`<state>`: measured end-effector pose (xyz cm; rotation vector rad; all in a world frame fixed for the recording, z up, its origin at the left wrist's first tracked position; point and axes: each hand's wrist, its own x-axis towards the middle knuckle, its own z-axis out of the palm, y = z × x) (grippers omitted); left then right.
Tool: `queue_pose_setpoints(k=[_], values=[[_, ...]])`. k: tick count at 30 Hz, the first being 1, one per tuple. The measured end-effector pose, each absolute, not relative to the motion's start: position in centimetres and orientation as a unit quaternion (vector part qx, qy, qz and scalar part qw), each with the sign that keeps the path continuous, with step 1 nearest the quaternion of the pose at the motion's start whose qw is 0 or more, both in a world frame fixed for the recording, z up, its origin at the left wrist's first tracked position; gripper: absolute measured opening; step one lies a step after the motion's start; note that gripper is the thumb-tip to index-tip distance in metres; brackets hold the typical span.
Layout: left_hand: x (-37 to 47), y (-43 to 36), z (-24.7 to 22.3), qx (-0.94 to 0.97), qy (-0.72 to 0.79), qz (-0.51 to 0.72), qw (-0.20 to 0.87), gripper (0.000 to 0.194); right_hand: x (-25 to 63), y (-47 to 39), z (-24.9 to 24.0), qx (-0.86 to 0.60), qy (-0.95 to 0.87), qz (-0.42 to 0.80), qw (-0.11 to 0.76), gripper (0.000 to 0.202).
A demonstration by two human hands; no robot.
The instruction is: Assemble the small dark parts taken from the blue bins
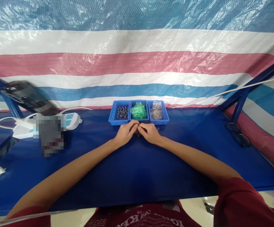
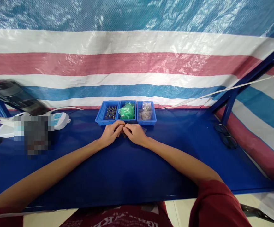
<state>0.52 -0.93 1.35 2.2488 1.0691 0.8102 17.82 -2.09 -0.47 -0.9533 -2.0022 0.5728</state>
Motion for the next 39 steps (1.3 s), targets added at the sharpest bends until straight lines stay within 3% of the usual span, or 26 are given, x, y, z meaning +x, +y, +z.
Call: queue_pose_setpoints(k=[39], values=[[0.49, -0.86, 1.39, 0.822, 0.399, 0.301, 0.273, 0.027, 17.77, -2.25, -0.39, -0.410, -0.777, 0.232, 0.417, 0.018]])
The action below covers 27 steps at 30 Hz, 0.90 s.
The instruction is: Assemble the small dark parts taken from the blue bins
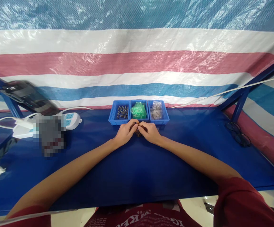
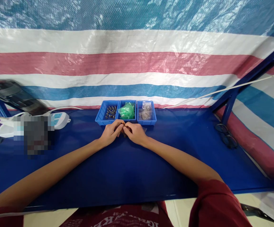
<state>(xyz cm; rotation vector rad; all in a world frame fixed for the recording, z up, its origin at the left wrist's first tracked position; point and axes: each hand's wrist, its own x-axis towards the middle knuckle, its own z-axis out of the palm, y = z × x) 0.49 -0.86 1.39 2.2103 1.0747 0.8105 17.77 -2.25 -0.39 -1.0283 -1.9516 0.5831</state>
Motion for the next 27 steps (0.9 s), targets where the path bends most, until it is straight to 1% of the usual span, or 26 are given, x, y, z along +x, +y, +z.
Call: queue_pose_setpoints(k=[18, 27], values=[[0.58, -0.79, 1.33, 0.823, 0.395, 0.299, 0.278, 0.025, 17.79, -2.20, -0.45, -0.409, -0.778, 0.233, 0.415, 0.018], [0.65, -0.66, 1.25, 0.823, 0.395, 0.294, 0.284, 0.023, 17.78, -2.19, -0.34, -0.420, -0.782, 0.236, 0.396, 0.019]])
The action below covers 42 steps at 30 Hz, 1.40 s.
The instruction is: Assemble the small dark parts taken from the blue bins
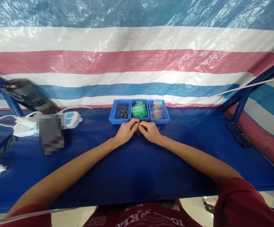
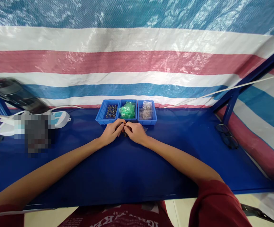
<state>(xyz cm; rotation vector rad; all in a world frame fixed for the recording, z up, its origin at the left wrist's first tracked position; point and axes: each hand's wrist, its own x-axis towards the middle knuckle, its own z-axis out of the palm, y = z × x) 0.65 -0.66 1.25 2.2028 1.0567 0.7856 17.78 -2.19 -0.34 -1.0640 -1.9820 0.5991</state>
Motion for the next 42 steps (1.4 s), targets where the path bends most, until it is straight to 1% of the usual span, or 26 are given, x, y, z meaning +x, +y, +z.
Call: queue_pose_setpoints(k=[17, 42], values=[[0.65, -0.57, 1.11, 0.829, 0.393, 0.286, 0.277, 0.021, 17.78, -2.05, -0.44, -0.411, -0.791, 0.226, 0.393, 0.018], [0.63, -0.45, 1.07, 0.835, 0.392, 0.276, 0.269, 0.021, 17.80, -1.96, -0.47, -0.407, -0.794, 0.242, 0.382, 0.019]])
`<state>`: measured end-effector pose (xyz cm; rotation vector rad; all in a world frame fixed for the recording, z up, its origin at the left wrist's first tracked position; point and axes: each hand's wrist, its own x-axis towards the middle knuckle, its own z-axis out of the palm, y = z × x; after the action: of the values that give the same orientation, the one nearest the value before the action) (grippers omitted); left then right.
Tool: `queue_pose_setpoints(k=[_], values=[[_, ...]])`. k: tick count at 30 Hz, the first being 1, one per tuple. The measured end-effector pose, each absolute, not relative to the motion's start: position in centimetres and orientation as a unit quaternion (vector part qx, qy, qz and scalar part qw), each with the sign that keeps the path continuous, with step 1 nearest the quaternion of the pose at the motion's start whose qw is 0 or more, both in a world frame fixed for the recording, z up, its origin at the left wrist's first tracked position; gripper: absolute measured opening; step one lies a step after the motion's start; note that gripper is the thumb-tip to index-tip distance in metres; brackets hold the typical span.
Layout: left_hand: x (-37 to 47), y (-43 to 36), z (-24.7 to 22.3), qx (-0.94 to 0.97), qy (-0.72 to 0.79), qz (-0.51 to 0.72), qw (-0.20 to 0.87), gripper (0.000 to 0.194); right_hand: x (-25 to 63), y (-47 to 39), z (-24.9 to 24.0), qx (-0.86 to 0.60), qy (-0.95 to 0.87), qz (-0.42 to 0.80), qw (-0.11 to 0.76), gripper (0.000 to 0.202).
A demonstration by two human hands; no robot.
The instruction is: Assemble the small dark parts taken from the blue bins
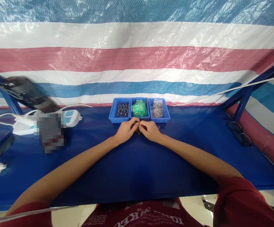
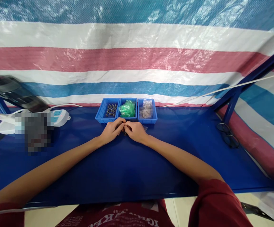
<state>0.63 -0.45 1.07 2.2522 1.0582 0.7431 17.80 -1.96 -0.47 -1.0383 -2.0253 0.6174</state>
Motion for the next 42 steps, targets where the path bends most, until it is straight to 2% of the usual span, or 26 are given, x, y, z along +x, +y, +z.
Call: queue_pose_setpoints(k=[25, 36, 42], values=[[0.71, -0.39, 1.02, 0.836, 0.391, 0.279, 0.266, 0.022, 17.85, -1.85, -0.47, -0.406, -0.801, 0.241, 0.367, 0.018], [0.56, -0.82, 1.06, 0.827, 0.396, 0.309, 0.254, 0.020, 17.77, -2.17, -0.17, -0.409, -0.782, 0.228, 0.412, 0.018], [0.52, -0.83, 0.89, 0.825, 0.393, 0.316, 0.254, 0.021, 17.75, -2.14, -0.12, -0.416, -0.779, 0.231, 0.408, 0.018]])
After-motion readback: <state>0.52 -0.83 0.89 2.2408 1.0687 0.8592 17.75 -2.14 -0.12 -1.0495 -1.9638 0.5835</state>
